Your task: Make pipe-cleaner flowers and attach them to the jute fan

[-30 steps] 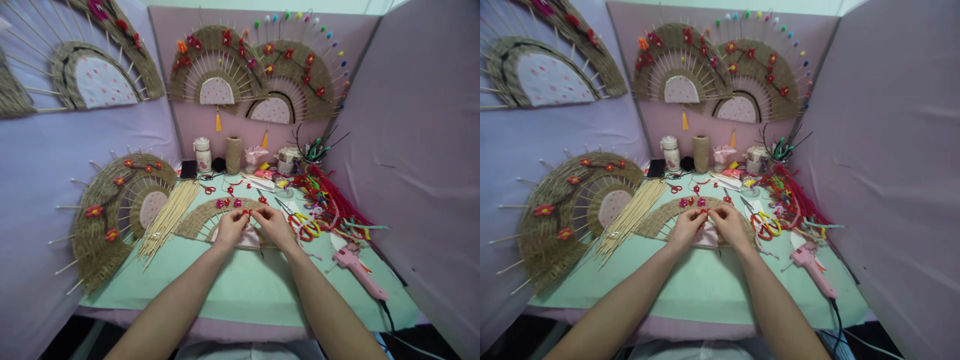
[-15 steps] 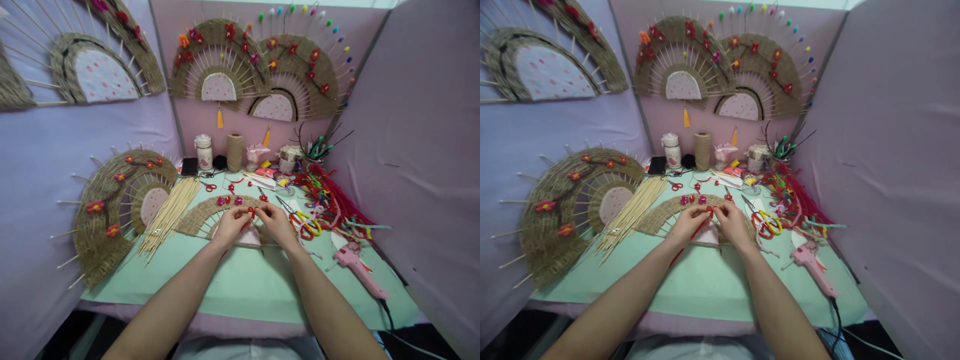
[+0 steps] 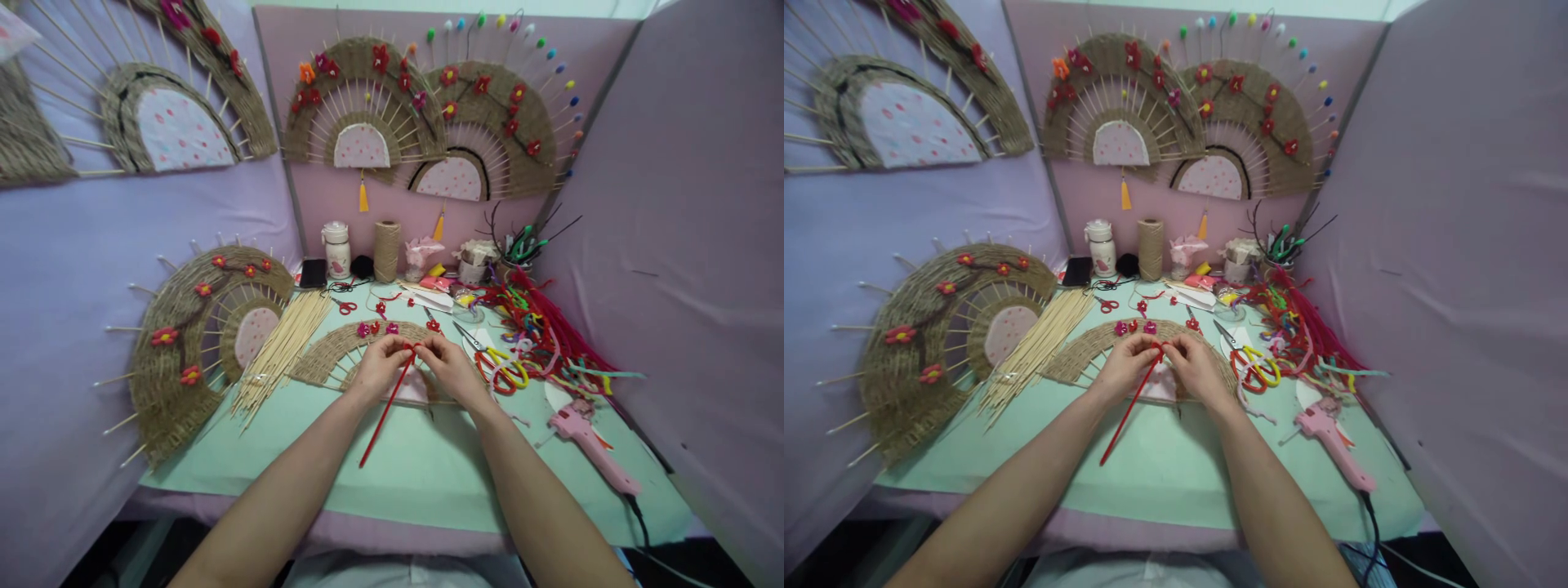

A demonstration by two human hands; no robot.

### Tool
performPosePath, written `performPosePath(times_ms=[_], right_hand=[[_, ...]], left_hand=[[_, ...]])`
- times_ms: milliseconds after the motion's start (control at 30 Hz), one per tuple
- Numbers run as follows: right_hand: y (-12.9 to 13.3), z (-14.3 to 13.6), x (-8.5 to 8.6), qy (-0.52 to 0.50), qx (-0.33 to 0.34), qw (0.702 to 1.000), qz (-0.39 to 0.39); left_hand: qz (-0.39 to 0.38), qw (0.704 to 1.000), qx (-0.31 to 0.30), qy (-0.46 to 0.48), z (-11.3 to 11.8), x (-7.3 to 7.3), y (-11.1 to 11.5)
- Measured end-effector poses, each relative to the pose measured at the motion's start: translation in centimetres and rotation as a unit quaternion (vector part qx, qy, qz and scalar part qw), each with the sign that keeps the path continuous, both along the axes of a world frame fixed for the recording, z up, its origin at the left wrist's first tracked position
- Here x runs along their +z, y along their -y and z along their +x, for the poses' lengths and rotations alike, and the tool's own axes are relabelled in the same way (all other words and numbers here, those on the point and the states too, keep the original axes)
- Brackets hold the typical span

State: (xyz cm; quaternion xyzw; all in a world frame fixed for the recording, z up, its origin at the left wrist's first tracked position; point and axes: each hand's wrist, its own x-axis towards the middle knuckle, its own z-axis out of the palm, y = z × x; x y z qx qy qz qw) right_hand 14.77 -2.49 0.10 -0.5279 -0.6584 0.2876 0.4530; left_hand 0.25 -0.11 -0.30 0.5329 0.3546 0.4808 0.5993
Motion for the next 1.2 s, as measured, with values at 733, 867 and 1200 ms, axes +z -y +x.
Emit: performPosePath(times_ms=[733,867,1200], right_hand=[[0.0,0.4,-0.6,0.034,0.002,0.999,-0.017],[0.1,0.4,-0.4,0.055,-0.029,0.998,0.009],[0.5,0.0,-0.1,0.072,-0.028,0.997,0.024]], left_hand=[[0.017,0.997,0.016,-0.075,-0.2,0.3,0.3],[-0.035,0.999,-0.008,-0.029,-0.2,0.4,0.5],[-0.091,0.994,-0.020,-0.050,-0.5,0.9,1.0]])
